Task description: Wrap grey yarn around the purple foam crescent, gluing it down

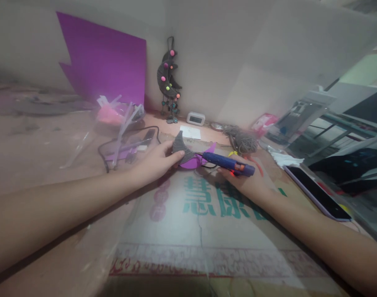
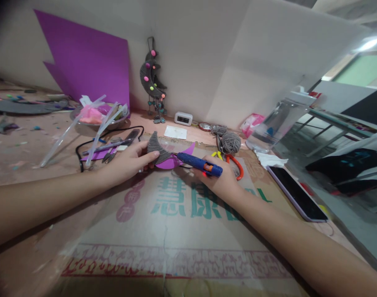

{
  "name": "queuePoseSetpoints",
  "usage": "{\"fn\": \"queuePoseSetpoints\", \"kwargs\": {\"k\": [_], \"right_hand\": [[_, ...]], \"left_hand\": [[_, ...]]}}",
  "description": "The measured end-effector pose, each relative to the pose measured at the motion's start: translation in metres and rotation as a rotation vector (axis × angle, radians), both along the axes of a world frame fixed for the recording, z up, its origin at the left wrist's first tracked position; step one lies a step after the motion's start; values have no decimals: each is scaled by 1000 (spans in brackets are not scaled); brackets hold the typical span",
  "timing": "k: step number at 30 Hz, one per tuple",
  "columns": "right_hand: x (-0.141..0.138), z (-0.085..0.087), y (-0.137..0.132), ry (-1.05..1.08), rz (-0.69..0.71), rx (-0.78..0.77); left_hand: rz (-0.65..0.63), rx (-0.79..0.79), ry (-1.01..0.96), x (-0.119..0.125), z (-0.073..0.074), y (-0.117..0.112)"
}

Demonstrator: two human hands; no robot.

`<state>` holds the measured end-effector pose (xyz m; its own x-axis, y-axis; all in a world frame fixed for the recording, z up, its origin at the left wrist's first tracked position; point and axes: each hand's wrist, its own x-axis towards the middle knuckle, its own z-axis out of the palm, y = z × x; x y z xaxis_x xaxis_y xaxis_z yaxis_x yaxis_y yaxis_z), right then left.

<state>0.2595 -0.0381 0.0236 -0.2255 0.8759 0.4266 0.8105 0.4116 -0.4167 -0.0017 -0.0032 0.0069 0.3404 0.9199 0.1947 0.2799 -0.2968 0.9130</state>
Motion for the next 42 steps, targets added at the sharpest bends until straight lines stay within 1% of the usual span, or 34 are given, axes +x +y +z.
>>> {"fn": "queuePoseSetpoints", "kwargs": {"k": [5, 10, 12, 16, 19, 22, 24, 25, 27, 28, 30, 33, 35, 38, 40, 42], "right_hand": [[-1, 0, 1, 29, 28, 11], [-4, 6, -4, 36, -70, 44], [-2, 9, -3, 82, -78, 63], [3, 15, 6, 249, -33, 53], [1, 23, 15, 343, -88, 41], [-6, 30, 28, 371, -188, 48], [-10, 32, 44, 388, -175, 17], [-11, 32, 55, 387, -141, -5], [-12, 29, 81, 374, -61, -92], [-12, 26, 94, 347, -57, -126], [-11, 20, 120, 288, -86, -119], [-11, 12, 146, 258, -101, -137], [-11, 7, 154, 239, -89, -175], [-9, 4, 154, 221, -101, -204], [-7, 6, 147, 229, -123, -186], [-3, 11, 134, 275, -154, -124]], "left_hand": [[0, 9, 35, 0, 3, -1], [-5, -1, 10, 1, 2, 0], [-6, 4, -3, 1, 1, 0], [-14, -27, 0, 1, 2, 0], [-10, -23, 23, 1, 4, 0], [-34, -4, 8, 2, 4, 0], [-49, -4, -8, 2, 3, 1], [-50, -6, -14, 2, 2, 2], [-45, -12, -25, 3, -1, 3], [-45, -18, -29, 3, -2, 4], [-50, -26, -40, 3, -4, 5], [-56, -57, -66, 4, -2, 4], [-51, -111, -95, 4, 0, 2], [-43, -167, -121, 5, 4, -1], [-36, -159, -122, 5, 4, -1], [-15, -165, -133, 4, 4, -1]]}}
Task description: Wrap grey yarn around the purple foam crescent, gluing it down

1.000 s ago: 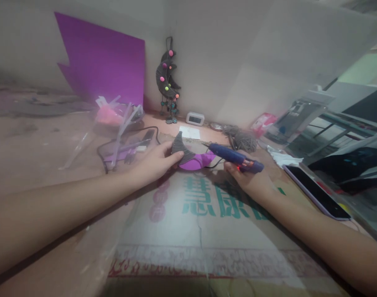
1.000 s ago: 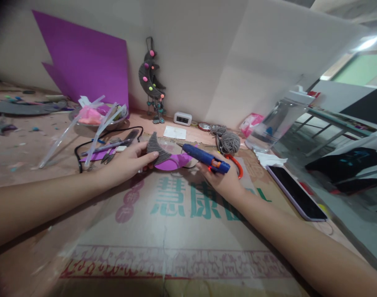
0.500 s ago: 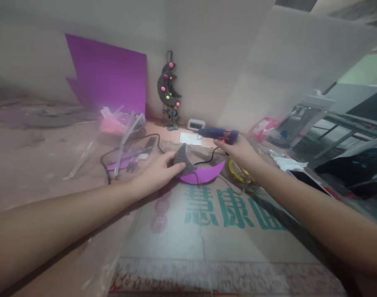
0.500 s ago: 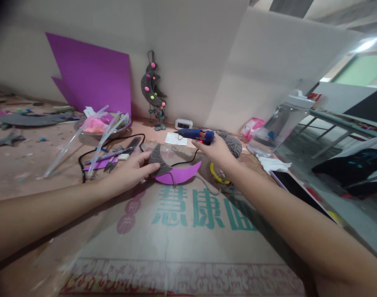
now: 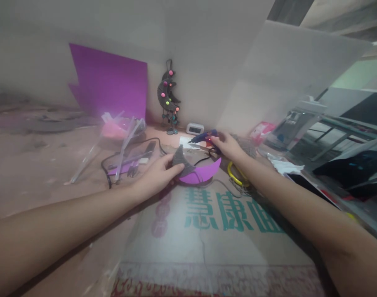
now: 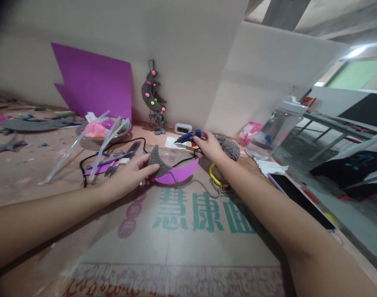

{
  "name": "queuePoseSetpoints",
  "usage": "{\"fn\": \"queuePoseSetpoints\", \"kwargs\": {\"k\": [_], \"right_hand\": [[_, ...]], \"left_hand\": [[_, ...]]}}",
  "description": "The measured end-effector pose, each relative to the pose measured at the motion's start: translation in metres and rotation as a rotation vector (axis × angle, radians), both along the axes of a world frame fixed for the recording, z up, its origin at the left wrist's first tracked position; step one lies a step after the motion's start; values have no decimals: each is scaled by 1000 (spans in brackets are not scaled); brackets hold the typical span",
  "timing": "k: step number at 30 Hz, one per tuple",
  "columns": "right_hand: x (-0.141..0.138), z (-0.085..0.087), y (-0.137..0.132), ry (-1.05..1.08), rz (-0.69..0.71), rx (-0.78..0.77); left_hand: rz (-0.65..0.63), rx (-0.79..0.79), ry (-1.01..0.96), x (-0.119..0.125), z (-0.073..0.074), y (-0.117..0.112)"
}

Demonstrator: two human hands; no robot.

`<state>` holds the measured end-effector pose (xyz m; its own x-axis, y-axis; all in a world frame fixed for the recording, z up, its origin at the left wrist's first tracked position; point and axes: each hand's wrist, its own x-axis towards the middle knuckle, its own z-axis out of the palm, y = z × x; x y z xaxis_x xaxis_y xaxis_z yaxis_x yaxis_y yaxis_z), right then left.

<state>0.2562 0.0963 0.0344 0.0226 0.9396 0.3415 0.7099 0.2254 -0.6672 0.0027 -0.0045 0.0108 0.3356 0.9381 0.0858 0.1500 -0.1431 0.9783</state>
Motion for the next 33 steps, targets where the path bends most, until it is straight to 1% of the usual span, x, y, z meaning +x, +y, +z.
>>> {"fn": "queuePoseSetpoints", "kwargs": {"k": [1, 2, 3, 4, 5, 6, 7, 9, 10, 11, 13, 15, 16, 18, 20, 22, 24, 26, 28, 30, 31, 33], "right_hand": [[1, 3, -9, 32, -26, 42], [2, 5, -19, 102, -55, 103], [3, 8, -31, 179, -55, 147], [2, 9, -44, 242, -36, 150], [0, 10, -57, 302, 5, 111], [-2, 10, -71, 367, 51, 53], [-6, 9, -84, 439, 111, -38], [-15, 6, -107, 544, 219, -285], [-19, 4, -116, 566, 244, -395], [-24, 3, -122, 551, 274, -484], [-31, 1, -129, 430, 352, -606], [-33, 2, -130, 257, 442, -666], [-31, 4, -129, 172, 483, -670], [-26, 10, -126, 39, 539, -641], [-18, 18, -123, -48, 544, -565], [-10, 28, -119, -95, 470, -464], [-3, 37, -115, -117, 348, -334], [4, 42, -109, -127, 228, -212], [10, 41, -102, -134, 131, -137], [14, 37, -97, -132, 75, -111], [16, 34, -95, -127, 75, -106], [17, 30, -93, -122, 117, -122]], "left_hand": [[12, -18, -19, 0, -1, 0], [22, -42, -47, -1, -1, 0], [29, -69, -81, -1, -2, 1], [36, -88, -118, -1, -3, 1], [45, -97, -151, -2, -3, 1], [55, -96, -175, -2, -4, 1], [69, -87, -191, -2, -4, 1], [92, -65, -207, -3, -4, 1], [97, -56, -208, -3, -4, 0], [99, -52, -206, -2, -3, 0], [101, -41, -204, -2, -2, -1], [100, -29, -212, 0, -1, -2], [99, -26, -220, 0, -1, -2], [84, -37, -227, 1, 0, -3], [64, -49, -207, 2, 1, -3], [42, -25, -161, 2, 2, -2], [9, 25, -103, 1, 1, -1], [-43, 60, -58, 1, 0, 1], [-91, 69, -36, 0, -4, 4], [-117, 75, -26, -1, -7, 6], [-128, 78, -21, -1, -9, 7], [-140, 81, -21, -2, -12, 8]]}}
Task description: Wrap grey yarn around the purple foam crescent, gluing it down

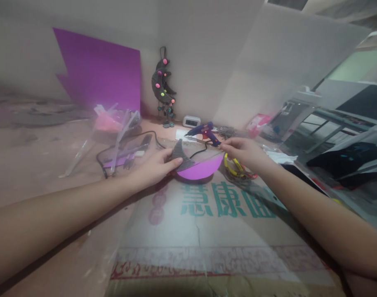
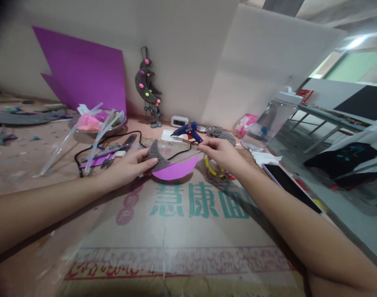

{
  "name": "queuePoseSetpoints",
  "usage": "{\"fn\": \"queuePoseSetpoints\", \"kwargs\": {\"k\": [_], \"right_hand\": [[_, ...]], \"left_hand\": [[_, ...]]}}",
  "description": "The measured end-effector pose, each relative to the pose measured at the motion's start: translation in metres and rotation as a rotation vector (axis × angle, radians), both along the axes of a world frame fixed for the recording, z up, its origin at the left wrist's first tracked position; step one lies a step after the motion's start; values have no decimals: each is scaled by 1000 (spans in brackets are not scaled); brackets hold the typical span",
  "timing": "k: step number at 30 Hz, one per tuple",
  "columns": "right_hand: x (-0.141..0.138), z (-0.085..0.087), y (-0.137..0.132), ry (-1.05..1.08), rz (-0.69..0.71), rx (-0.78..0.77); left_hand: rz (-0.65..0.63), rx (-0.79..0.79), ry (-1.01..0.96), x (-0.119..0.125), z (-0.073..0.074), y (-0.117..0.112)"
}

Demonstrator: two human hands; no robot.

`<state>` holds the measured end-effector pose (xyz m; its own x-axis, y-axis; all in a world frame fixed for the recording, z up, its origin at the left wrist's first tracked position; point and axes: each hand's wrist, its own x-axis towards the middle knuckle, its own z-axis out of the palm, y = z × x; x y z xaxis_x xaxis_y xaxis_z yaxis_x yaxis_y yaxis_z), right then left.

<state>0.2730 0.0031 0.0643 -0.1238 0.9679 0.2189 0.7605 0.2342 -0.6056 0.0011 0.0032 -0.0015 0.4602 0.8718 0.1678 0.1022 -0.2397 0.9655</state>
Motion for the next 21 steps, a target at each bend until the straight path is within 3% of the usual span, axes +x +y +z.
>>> {"fn": "queuePoseSetpoints", "kwargs": {"k": [4, 10, 17, 21], "right_hand": [[-3, 0, -3, -29, 83, -49], [-11, 2, -7, -60, 27, -4], [-10, -19, -2, 51, -16, 92], [-14, -31, -5, 34, 65, 101]], "left_hand": [[-6, -2, 22, -1, -3, 1], [19, 48, 76, -1, -1, 3], [-33, 55, 99, -2, 3, 1], [-67, 87, 123, -1, 6, -2]]}}
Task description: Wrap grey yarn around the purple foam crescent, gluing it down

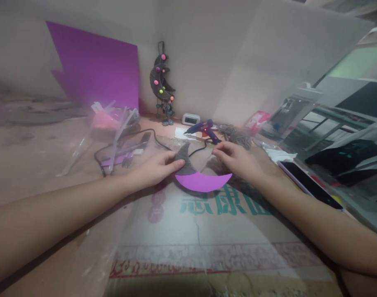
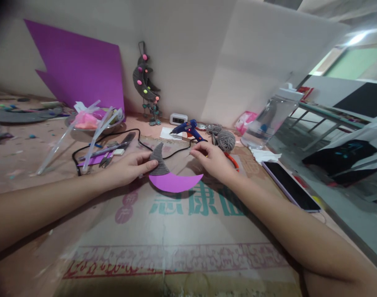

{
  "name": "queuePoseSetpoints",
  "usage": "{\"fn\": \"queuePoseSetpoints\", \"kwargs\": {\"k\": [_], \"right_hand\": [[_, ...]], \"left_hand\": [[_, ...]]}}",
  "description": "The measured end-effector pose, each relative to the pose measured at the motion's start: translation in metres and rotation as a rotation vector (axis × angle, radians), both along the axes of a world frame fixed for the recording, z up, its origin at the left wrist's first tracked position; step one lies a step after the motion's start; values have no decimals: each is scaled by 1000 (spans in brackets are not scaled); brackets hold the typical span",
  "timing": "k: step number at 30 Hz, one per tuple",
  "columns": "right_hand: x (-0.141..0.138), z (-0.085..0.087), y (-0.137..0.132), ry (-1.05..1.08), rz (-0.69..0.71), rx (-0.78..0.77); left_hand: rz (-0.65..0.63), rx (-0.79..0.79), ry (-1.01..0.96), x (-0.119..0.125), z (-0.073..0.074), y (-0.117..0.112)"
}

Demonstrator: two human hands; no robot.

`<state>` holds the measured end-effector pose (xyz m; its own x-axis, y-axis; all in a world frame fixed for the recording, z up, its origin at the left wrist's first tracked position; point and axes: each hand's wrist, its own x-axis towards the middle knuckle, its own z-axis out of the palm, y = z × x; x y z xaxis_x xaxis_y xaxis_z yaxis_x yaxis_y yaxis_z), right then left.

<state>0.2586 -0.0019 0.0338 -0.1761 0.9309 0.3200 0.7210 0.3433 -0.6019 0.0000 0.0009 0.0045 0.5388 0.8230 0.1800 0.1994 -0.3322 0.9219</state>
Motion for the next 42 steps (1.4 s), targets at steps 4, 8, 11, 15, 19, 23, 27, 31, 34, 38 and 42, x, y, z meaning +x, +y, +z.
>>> {"fn": "queuePoseSetpoints", "kwargs": {"k": [4, 8, 11, 15, 19, 23, 27, 31, 34, 38, 42], "right_hand": [[-10, 3, -13, -27, 124, 84], [-19, 7, -28, 231, 60, 80], [-24, 0, -35, 473, 108, 6], [-29, -12, -34, 564, 125, -101], [-31, -15, -29, 626, 150, -178], [-34, -15, -30, 533, 265, -332], [-37, -14, -35, 371, 263, -331], [-37, -13, -35, 359, 213, -320], [-36, -15, -33, 335, 195, -314], [-35, -17, -31, 298, 180, -284], [-33, -19, -29, 234, 190, -279]], "left_hand": [[15, -13, -20, 1, 1, -2], [153, -87, -94, 0, -3, -1], [246, -149, -177, -1, -3, 0], [245, -140, -191, -1, 0, -2], [232, -163, -196, 0, 3, -4], [220, -68, -84, 0, 0, -3], [120, 6, 21, 1, -4, -2], [132, 1, 11, 1, -5, -2], [132, 10, 10, 1, -4, -2], [156, 5, 42, 0, -6, -1], [173, 9, 73, -1, -6, -3]]}}
